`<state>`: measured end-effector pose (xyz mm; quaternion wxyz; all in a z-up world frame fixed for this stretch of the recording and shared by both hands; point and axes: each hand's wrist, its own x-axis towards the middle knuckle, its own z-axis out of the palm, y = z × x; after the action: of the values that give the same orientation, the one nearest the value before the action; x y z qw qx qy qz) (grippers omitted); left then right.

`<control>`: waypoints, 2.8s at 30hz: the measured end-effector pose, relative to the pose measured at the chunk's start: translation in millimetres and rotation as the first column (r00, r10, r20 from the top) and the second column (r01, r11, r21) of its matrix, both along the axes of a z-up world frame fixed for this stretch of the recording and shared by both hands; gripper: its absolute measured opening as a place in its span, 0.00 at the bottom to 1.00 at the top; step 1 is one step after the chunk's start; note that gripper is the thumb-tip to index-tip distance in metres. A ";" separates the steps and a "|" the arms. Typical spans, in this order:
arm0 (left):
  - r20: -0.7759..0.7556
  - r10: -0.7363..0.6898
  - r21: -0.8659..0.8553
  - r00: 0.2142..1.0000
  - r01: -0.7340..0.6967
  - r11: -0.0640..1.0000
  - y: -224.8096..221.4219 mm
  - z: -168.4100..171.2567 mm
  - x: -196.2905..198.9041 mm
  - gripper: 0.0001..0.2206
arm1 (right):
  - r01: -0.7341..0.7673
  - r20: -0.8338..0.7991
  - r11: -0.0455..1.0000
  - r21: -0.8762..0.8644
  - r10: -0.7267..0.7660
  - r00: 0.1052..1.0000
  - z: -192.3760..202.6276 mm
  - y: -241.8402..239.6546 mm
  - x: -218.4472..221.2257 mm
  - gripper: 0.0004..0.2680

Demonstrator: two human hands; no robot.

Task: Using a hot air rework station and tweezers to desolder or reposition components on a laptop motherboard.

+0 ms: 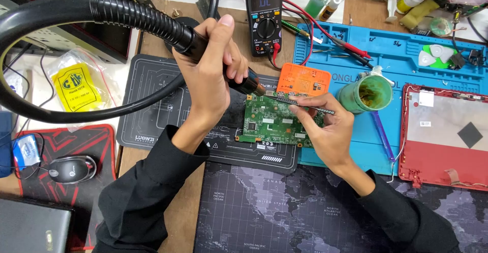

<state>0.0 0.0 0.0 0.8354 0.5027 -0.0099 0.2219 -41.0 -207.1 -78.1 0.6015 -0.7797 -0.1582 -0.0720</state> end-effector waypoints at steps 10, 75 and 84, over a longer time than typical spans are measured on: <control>-0.021 0.001 0.000 1.000 -0.001 1.000 -2.9 -2.8 0.2 0.19 | -0.015 -0.032 1.000 -0.020 0.014 0.999 0.5 -1.7 -0.5 0.04; -0.005 0.041 -0.041 0.999 -0.042 0.998 3.5 1.7 2.4 0.18 | -0.003 -0.042 1.000 -0.016 0.002 0.999 -1.1 -3.6 1.8 0.04; 0.011 0.037 -0.038 0.999 -0.037 0.999 3.7 -1.6 2.9 0.18 | -0.004 -0.058 1.000 -0.028 0.002 0.998 -0.3 -1.9 3.1 0.04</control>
<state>2.9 3.7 -1.6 0.8404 0.4859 -0.0013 0.2403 -37.9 -209.0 -78.4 0.5951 -0.7895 -0.1429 -0.0461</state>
